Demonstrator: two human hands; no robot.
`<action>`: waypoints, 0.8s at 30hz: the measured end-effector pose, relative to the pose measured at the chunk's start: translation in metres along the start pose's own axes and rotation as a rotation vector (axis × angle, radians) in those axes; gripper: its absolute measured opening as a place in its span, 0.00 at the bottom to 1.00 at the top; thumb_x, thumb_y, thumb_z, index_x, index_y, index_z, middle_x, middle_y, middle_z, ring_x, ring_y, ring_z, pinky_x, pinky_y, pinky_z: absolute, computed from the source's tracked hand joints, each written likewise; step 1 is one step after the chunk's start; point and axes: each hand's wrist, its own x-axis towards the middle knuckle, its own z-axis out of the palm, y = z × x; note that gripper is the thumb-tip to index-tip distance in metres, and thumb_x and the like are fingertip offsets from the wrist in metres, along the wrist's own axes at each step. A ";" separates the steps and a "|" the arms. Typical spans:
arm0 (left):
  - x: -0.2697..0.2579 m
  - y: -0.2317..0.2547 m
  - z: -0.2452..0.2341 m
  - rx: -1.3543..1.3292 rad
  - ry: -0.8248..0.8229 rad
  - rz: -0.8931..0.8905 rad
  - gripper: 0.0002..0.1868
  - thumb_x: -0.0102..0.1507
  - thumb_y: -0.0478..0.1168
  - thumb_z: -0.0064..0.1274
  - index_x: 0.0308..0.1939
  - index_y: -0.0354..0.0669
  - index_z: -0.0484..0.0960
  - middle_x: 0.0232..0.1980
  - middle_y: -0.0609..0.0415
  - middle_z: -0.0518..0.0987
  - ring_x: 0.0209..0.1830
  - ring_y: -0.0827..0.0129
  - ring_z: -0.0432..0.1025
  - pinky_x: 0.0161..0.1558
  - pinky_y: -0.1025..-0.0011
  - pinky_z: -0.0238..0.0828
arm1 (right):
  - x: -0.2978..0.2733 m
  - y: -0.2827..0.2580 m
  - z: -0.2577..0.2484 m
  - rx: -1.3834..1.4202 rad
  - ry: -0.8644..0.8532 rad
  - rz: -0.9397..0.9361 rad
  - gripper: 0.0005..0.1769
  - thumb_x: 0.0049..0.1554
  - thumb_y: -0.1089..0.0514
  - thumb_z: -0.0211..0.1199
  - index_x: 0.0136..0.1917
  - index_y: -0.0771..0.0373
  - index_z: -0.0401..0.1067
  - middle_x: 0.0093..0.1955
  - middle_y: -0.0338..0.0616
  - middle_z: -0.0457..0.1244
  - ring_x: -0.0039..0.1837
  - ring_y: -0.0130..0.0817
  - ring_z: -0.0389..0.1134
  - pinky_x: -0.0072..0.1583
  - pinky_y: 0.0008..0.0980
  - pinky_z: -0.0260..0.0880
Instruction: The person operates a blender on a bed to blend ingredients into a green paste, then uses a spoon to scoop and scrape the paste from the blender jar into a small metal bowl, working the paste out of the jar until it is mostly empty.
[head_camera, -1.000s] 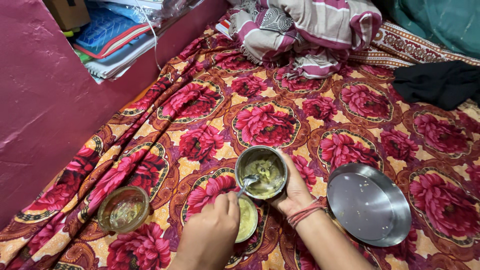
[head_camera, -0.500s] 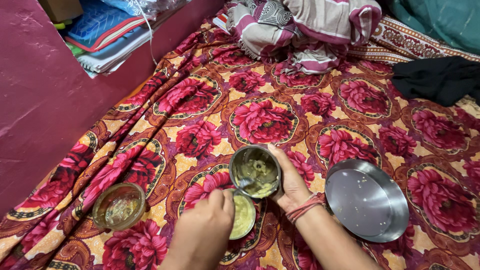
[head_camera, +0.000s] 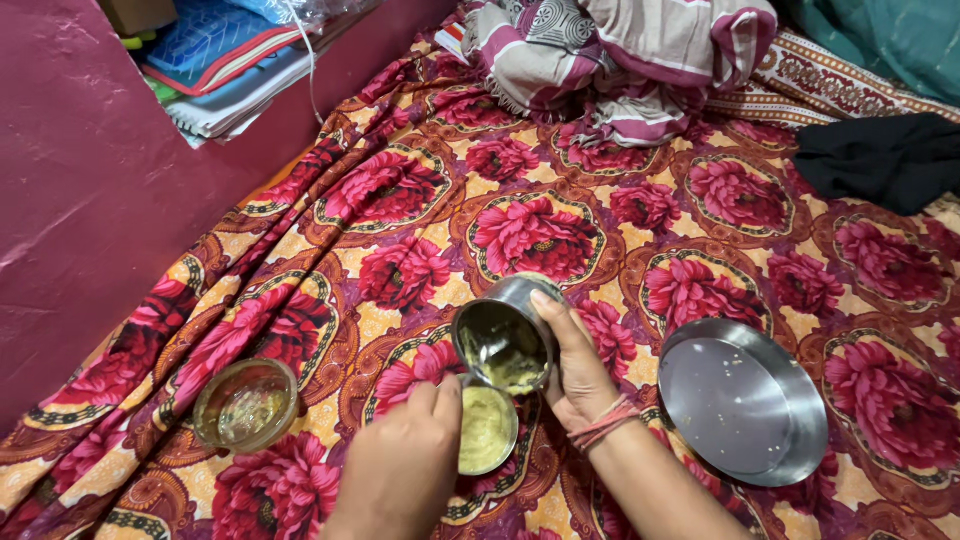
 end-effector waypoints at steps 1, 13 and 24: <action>0.002 -0.004 0.000 0.024 -0.012 0.011 0.23 0.56 0.35 0.51 0.56 0.36 0.77 0.37 0.49 0.78 0.28 0.59 0.78 0.25 0.64 0.76 | -0.001 0.001 0.001 0.004 0.007 0.000 0.26 0.54 0.46 0.65 0.62 0.59 0.71 0.53 0.40 0.70 0.53 0.30 0.72 0.57 0.34 0.73; -0.018 -0.009 -0.006 -0.284 0.030 -0.026 0.20 0.56 0.36 0.55 0.53 0.41 0.80 0.37 0.48 0.80 0.31 0.53 0.78 0.30 0.57 0.74 | -0.012 0.011 0.006 0.011 -0.061 -0.147 0.34 0.52 0.49 0.69 0.67 0.61 0.64 0.57 0.42 0.66 0.59 0.33 0.68 0.64 0.37 0.68; -0.027 -0.026 0.000 0.034 0.003 -0.018 0.23 0.57 0.35 0.50 0.57 0.35 0.77 0.36 0.47 0.80 0.28 0.57 0.78 0.28 0.61 0.75 | -0.024 0.022 0.007 -0.057 -0.077 -0.210 0.36 0.51 0.54 0.70 0.69 0.63 0.63 0.60 0.43 0.64 0.61 0.34 0.67 0.65 0.37 0.68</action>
